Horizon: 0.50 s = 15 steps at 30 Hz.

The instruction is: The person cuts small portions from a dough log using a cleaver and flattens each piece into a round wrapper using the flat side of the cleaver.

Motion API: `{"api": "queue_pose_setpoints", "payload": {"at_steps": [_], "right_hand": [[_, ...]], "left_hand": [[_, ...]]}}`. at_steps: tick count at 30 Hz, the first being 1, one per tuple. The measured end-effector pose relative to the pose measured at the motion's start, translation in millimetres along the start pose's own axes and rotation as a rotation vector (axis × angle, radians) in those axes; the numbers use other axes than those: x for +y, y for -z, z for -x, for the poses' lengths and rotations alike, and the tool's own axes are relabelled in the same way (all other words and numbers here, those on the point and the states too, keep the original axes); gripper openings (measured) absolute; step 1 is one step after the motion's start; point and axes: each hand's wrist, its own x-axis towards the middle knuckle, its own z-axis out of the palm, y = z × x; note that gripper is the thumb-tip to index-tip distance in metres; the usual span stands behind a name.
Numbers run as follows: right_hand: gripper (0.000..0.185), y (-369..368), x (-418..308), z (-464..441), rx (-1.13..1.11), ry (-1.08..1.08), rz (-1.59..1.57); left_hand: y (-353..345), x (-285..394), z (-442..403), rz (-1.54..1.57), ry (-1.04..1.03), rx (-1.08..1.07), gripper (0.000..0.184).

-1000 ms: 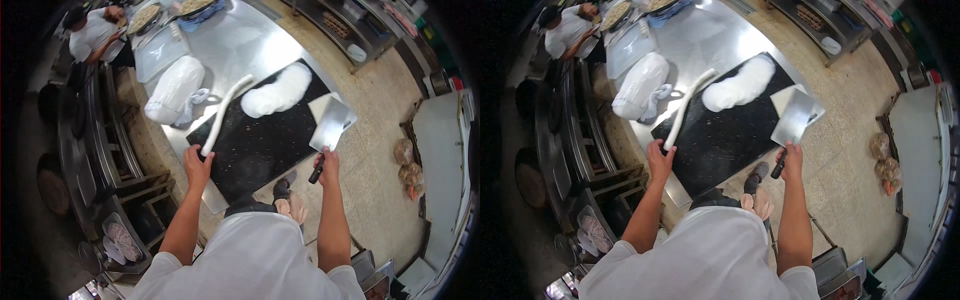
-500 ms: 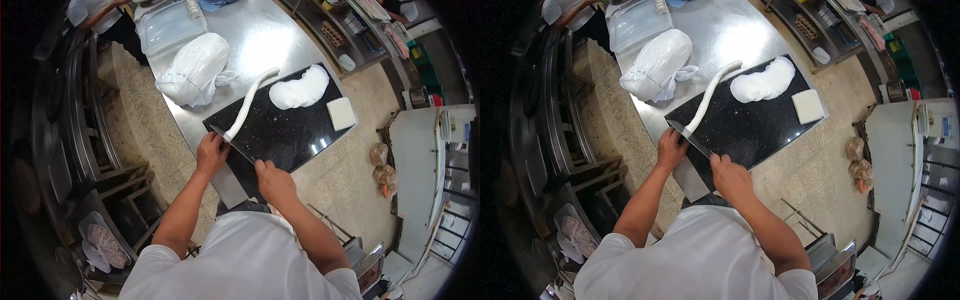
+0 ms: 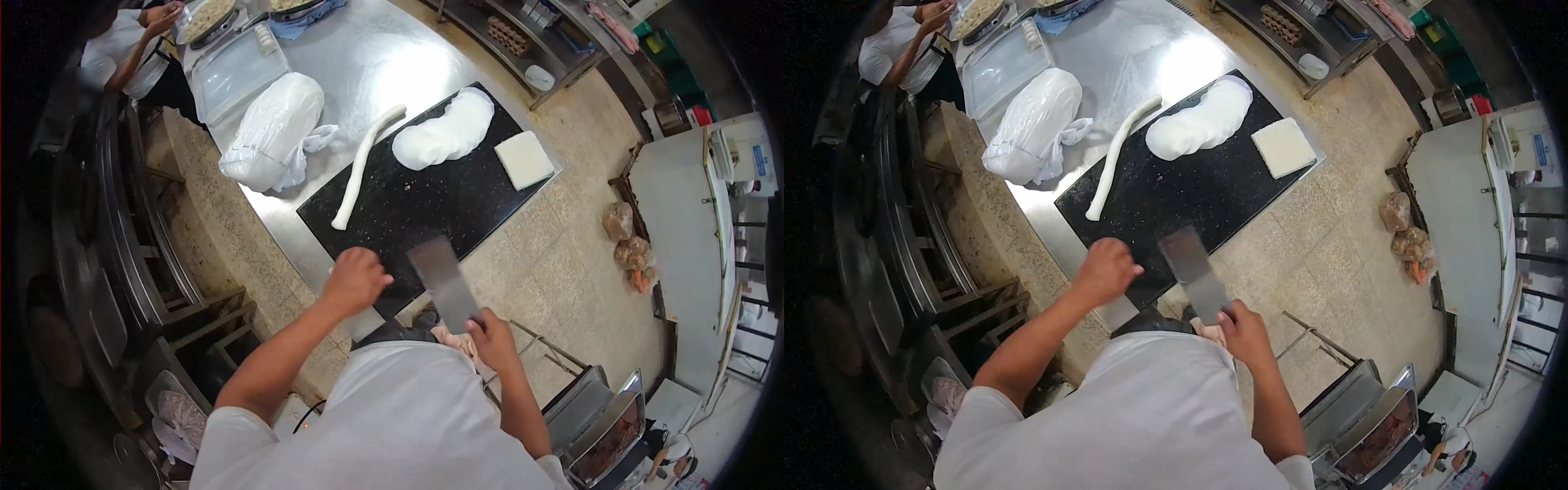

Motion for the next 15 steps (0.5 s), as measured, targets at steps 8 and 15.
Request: {"api": "queue_pose_setpoints", "payload": {"at_steps": [8,15], "right_hand": [[0.028,89.5,20.4,-82.9,0.605,0.193,-0.755],[0.028,77.4,55.7,-189.7,0.362,-0.388,-1.012]], "left_hand": [[-25.5,57.5,-88.2,-0.113,-0.325,-0.012,0.067],[-38.0,60.3,-111.9,-0.015,-0.182,0.041,0.064]]}}
